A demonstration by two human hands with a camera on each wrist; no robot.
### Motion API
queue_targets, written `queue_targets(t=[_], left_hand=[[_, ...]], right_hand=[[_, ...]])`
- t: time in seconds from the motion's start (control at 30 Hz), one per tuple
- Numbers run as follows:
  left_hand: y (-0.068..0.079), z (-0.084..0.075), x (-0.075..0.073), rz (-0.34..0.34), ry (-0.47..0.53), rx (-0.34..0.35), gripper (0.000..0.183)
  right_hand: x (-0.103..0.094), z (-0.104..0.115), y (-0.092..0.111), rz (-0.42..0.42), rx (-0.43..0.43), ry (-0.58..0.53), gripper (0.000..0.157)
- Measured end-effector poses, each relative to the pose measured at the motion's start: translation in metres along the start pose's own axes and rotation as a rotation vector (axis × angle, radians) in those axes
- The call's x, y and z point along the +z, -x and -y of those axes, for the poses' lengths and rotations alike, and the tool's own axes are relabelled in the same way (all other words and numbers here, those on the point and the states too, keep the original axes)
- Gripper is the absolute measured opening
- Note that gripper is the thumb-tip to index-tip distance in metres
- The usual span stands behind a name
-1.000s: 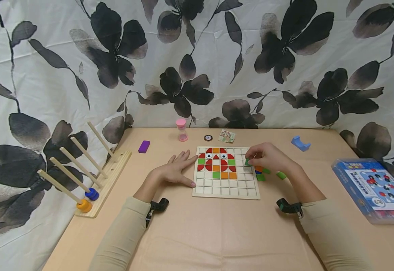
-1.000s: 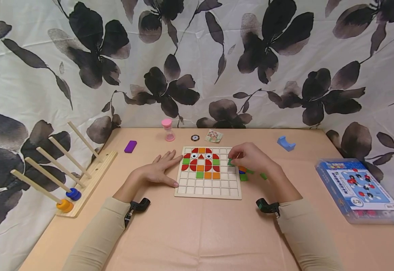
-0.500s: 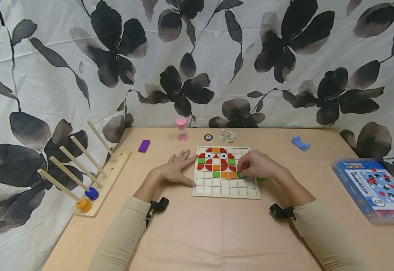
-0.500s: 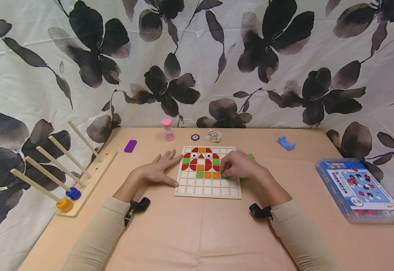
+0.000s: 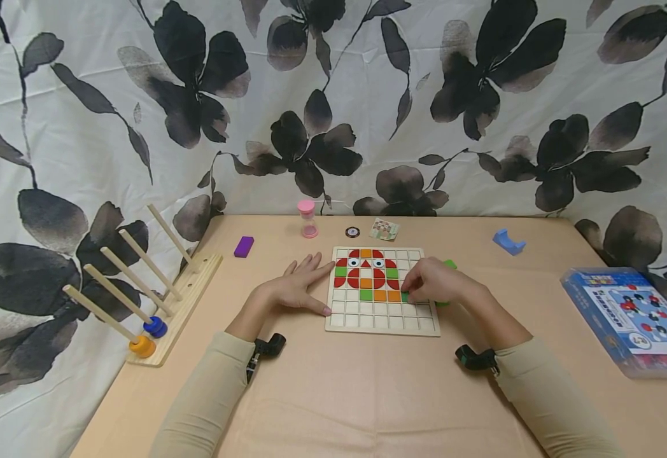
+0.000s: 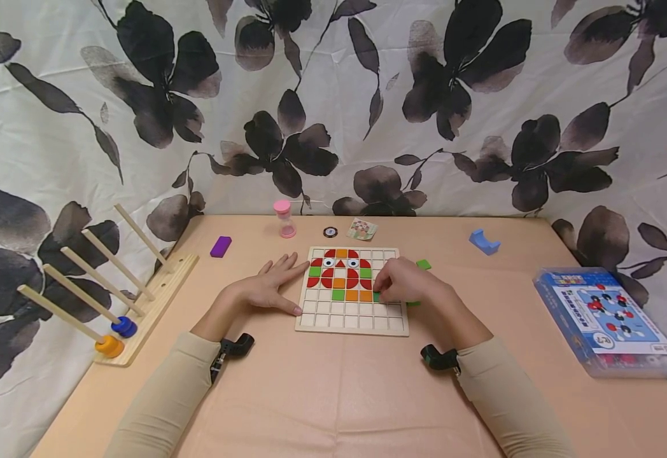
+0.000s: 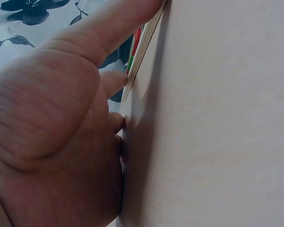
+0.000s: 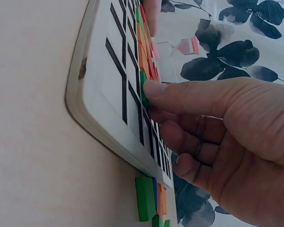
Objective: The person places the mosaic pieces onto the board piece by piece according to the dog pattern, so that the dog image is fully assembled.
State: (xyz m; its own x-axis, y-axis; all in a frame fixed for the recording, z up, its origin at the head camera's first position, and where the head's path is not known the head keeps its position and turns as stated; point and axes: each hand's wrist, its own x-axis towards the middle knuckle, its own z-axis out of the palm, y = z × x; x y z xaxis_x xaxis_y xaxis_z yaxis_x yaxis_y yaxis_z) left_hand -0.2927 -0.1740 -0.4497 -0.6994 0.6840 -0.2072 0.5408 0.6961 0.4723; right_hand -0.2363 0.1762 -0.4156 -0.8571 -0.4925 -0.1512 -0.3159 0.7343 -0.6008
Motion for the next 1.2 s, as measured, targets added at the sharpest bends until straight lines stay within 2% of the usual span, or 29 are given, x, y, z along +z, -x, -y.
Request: queue_targets(t=[0.17, 0.33, 0.5, 0.63, 0.8, 1.03, 1.2], left_hand=[[0.0, 0.001, 0.001, -0.001, -0.004, -0.002, 0.113], [0.0, 0.002, 0.001, -0.001, -0.001, -0.005, 0.113], [-0.001, 0.002, 0.002, -0.004, 0.004, -0.003, 0.114], [-0.002, 0.002, 0.002, -0.007, 0.003, -0.002, 0.114], [-0.002, 0.002, 0.001, -0.006, -0.007, 0.0, 0.114], [-0.002, 0.001, -0.001, -0.007, -0.01, 0.002, 0.113], [-0.002, 0.002, 0.0, -0.001, -0.01, -0.002, 0.114]], right_hand=[[-0.009, -0.003, 0.004, -0.001, 0.006, -0.018, 0.023], [-0.028, -0.012, 0.014, -0.079, 0.013, -0.031, 0.03], [-0.041, -0.028, 0.023, -0.126, 0.033, -0.034, 0.026], [-0.04, -0.045, 0.024, -0.111, 0.041, -0.053, 0.018], [-0.034, -0.06, 0.022, -0.069, 0.047, -0.07, 0.017], [-0.035, -0.064, 0.022, -0.086, 0.07, 0.032, 0.013], [-0.034, -0.063, 0.022, -0.05, 0.059, 0.022, 0.019]])
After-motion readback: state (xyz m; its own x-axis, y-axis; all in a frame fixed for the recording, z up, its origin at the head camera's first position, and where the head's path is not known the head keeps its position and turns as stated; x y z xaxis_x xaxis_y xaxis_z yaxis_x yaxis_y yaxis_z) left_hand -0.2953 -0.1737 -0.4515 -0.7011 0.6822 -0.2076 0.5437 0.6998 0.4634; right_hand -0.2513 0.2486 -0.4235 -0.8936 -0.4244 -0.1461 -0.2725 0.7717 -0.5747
